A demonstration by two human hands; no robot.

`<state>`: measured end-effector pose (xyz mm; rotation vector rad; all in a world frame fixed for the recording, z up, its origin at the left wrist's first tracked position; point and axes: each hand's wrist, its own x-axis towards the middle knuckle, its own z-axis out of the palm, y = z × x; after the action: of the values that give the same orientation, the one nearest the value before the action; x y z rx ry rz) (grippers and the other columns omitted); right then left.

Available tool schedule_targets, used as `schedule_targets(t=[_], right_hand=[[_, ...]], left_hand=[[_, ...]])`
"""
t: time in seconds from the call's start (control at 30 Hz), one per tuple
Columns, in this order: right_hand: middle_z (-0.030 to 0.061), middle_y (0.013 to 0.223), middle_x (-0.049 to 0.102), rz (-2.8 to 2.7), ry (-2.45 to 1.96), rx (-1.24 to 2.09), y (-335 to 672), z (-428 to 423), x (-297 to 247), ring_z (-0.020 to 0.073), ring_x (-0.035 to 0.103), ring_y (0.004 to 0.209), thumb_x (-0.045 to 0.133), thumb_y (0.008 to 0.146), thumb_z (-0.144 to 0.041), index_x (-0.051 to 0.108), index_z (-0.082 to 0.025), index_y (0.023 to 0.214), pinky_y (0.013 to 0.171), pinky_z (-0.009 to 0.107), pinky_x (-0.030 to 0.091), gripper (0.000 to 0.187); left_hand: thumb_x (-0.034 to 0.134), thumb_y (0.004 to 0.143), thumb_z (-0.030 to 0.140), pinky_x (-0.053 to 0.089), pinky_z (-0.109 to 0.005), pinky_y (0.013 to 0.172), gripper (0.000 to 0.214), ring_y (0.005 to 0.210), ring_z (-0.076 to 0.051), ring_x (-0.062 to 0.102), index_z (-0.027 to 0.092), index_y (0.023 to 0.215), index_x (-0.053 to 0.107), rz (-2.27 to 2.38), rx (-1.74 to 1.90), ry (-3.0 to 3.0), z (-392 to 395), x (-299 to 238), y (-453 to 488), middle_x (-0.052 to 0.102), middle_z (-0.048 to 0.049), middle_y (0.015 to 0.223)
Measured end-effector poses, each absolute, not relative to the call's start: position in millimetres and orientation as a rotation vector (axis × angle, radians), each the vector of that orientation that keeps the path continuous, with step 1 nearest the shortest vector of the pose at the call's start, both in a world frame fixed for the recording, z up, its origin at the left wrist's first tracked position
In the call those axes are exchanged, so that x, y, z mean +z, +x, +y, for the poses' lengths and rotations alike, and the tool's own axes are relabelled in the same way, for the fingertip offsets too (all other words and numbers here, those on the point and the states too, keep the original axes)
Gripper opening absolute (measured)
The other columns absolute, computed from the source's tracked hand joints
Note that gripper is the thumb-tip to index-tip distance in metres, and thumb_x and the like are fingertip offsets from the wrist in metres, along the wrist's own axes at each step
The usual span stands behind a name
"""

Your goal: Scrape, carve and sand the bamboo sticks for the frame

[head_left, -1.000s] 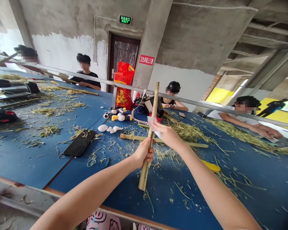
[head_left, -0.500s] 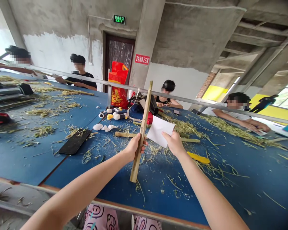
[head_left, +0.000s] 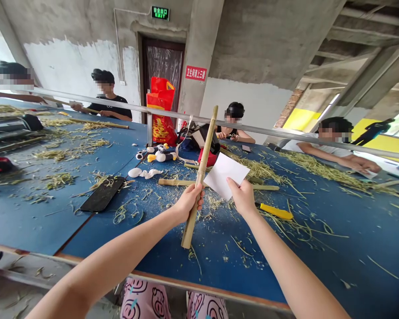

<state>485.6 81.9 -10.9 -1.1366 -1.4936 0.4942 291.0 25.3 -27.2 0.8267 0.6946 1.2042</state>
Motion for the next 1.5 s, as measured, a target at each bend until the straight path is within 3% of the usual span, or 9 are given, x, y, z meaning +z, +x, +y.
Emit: schedule_targets(t=[0.3,0.53,0.73,0.93,1.1,1.27,1.5], right_hand=[[0.015,0.097,0.075,-1.637,-1.201,0.181,479.4,68.1,-3.6,0.032,0.07,0.092,0.055,0.085,-0.054,0.072,-0.015,0.102,0.076,0.037,0.054,0.045],[0.0148,0.099,0.075,-1.711,-1.178,0.031,477.6,66.0,-7.1,0.0314,0.07,0.091,0.051,0.09,-0.049,0.071,-0.018,0.109,0.079,0.038,0.054,0.042],[0.0095,0.124,0.068,-1.902,-0.946,-0.159,476.0,62.0,-7.4,0.0267,0.064,0.114,0.043,0.097,-0.03,0.063,-0.022,0.131,0.099,0.038,0.051,0.041],[0.0032,0.133,0.063,-2.028,-0.825,-0.202,475.0,63.9,-10.0,0.0237,0.059,0.121,0.04,0.094,-0.017,0.05,-0.03,0.144,0.108,0.043,0.046,0.052],[0.0042,0.132,0.064,-1.988,-0.81,-0.21,475.6,66.7,-8.8,0.0239,0.06,0.12,0.039,0.097,-0.018,0.052,-0.028,0.143,0.106,0.043,0.048,0.049],[0.0047,0.133,0.063,-1.992,-0.794,-0.238,476.5,71.3,-10.9,0.0233,0.059,0.122,0.036,0.099,-0.018,0.053,-0.028,0.142,0.105,0.041,0.049,0.047],[0.0058,0.132,0.064,-1.964,-0.768,-0.318,478.5,77.0,-12.4,0.0243,0.06,0.117,0.035,0.099,-0.015,0.048,-0.03,0.145,0.1,0.043,0.051,0.05]], left_hand=[[0.053,0.092,0.05,0.035,-0.02,0.043,0.031,0.046,-0.007,0.041,0.023,0.086,0.039,1.091,1.356,1.102,19.9,-32.8,299.1,0.043,0.0076,0.06],[0.07,0.08,0.029,0.037,-0.02,0.054,0.03,0.059,-0.008,0.046,0.022,0.09,0.042,1.185,1.365,1.312,18.6,-30.1,292.0,0.05,0.0047,0.073],[0.056,0.091,0.042,0.039,-0.021,0.05,0.027,0.053,-0.008,0.046,0.023,0.102,0.041,1.096,1.315,1.304,19.5,-31.0,295.0,0.046,0.0059,0.07],[0.036,0.096,0.056,0.039,-0.02,0.043,0.039,0.05,-0.009,0.05,0.021,0.089,0.048,0.998,1.307,1.092,22.5,-27.9,292.9,0.054,0.0008,0.075],[0.044,0.096,0.043,0.05,-0.023,0.053,0.029,0.063,-0.012,0.059,0.018,0.099,0.059,0.831,1.232,0.791,30.7,-28.3,285.8,0.063,-0.0043,0.089],[0.051,0.095,0.032,0.053,-0.023,0.06,0.025,0.067,-0.013,0.059,0.017,0.107,0.066,0.646,1.162,0.667,34.2,-28.9,285.0,0.062,-0.005,0.087],[0.049,0.097,0.041,0.052,-0.022,0.06,0.033,0.065,-0.011,0.057,0.015,0.104,0.069,0.582,1.18,0.571,32.2,-27.8,286.7,0.061,-0.0045,0.083]])
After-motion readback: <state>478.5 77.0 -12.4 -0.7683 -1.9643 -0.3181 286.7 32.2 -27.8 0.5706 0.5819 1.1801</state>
